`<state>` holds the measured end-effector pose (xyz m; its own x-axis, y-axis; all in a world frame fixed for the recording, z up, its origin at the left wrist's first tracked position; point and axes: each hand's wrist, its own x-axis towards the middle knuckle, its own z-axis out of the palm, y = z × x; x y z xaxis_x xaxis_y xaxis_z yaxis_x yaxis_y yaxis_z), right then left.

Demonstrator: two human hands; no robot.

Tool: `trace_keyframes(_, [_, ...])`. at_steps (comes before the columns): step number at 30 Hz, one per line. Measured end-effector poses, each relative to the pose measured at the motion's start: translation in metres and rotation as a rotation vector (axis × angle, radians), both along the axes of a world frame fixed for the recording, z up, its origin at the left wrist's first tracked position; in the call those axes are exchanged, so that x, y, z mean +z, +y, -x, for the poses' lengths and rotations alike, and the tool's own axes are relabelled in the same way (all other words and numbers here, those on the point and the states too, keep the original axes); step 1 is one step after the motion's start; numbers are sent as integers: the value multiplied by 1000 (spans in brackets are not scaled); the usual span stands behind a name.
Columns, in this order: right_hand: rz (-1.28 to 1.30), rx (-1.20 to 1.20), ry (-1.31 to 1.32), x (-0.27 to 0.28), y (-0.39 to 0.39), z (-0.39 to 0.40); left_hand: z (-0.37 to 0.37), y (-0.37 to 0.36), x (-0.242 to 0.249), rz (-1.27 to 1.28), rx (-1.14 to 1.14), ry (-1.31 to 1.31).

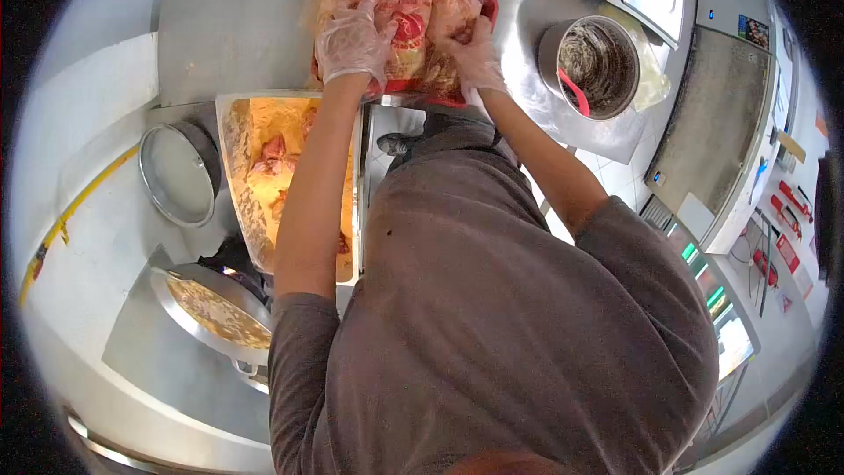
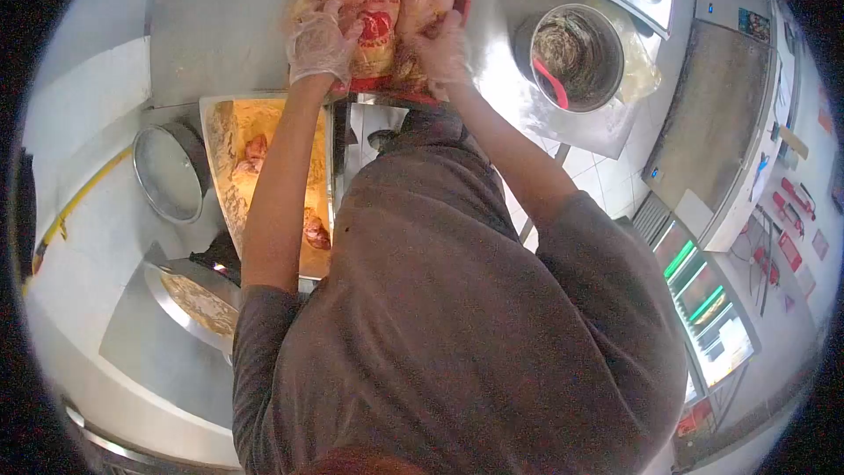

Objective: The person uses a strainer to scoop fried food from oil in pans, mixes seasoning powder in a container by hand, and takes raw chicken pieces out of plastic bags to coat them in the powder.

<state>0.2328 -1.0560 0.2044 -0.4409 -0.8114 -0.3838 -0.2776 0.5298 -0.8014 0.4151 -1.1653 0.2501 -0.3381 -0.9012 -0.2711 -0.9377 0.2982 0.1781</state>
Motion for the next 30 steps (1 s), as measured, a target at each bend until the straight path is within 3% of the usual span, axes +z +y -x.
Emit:
trace_keyframes(3, [-212,-14,307,-9,-20,-26,1,-4,8,-65,22,-16])
trace_keyframes(7, [-318,-110,427,-32,-37,-36,-3,0,-1,27,13,59])
trace_keyframes(10, [-309,-214,331,-20,-37,-42,-6,0,-16,88,-30,52])
trace_keyframes(13, [-247,-138,236,-15,-33,-28,-6,5,-9,91,-12,40])
trace_keyframes(17, [-95,-163,169,-3,-11,-20,-10,17,-4,124,24,66])
trace_keyframes(18, [-86,-189,91,30,-7,-27,-13,22,-5,139,36,90])
trace_keyframes(19, [-64,-179,223,16,-1,-20,-16,28,-6,150,47,115])
trace_keyframes(23, [509,-104,348,-10,21,10,-18,39,16,145,25,103])
trace_keyframes(25, [726,-175,135,-18,27,21,-18,42,-2,121,42,174])
trace_keyframes(26, [776,-288,-97,-19,29,21,-18,43,-4,111,49,209])
trace_keyframes(28, [775,-527,-398,-21,35,23,-11,49,-7,120,63,262])
trace_keyframes(30, [723,-558,-694,-10,34,28,-4,55,-12,95,40,331])
